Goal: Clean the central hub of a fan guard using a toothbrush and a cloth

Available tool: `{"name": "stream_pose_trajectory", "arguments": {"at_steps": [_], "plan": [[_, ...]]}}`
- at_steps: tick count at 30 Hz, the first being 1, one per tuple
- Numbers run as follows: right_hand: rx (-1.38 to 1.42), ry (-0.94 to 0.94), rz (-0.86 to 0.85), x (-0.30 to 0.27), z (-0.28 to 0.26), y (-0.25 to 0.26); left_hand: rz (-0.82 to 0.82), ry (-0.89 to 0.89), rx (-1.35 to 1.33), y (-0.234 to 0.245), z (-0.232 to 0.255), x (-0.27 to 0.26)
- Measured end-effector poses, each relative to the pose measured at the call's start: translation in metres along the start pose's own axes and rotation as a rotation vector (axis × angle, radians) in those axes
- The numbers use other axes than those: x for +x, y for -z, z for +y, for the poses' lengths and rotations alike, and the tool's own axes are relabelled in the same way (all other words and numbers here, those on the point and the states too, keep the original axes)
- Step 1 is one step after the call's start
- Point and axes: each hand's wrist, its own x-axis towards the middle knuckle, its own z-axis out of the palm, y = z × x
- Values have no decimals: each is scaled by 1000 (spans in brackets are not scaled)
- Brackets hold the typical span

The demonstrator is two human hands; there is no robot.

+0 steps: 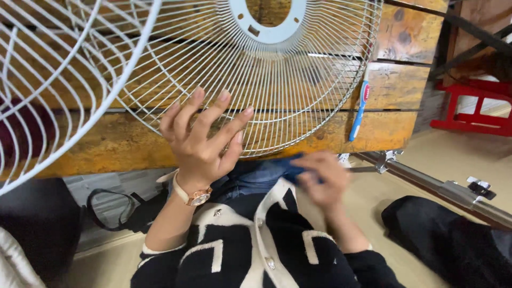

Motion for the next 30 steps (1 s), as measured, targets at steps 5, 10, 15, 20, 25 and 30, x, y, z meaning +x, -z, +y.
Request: {"name": "stream_pose_trajectory", "arguments": {"at_steps": [5, 10, 15, 20, 25, 30], "plan": [[-551, -371, 138, 30, 38, 86, -383, -144, 85, 18, -25, -12], [-476, -518, 91, 41, 57, 92, -561, -140, 329, 37, -55, -33], [-419, -596, 1, 55, 65, 102, -550, -75, 336, 32, -46, -25], [-465, -637, -154, 67, 69, 118, -388, -122, 366, 6, -29, -33], [-435, -626, -255, 75, 87, 125, -322, -68, 347, -16, 2, -48], [-414, -542, -213, 67, 122, 145, -311, -15, 333, -21, 25, -52]]}}
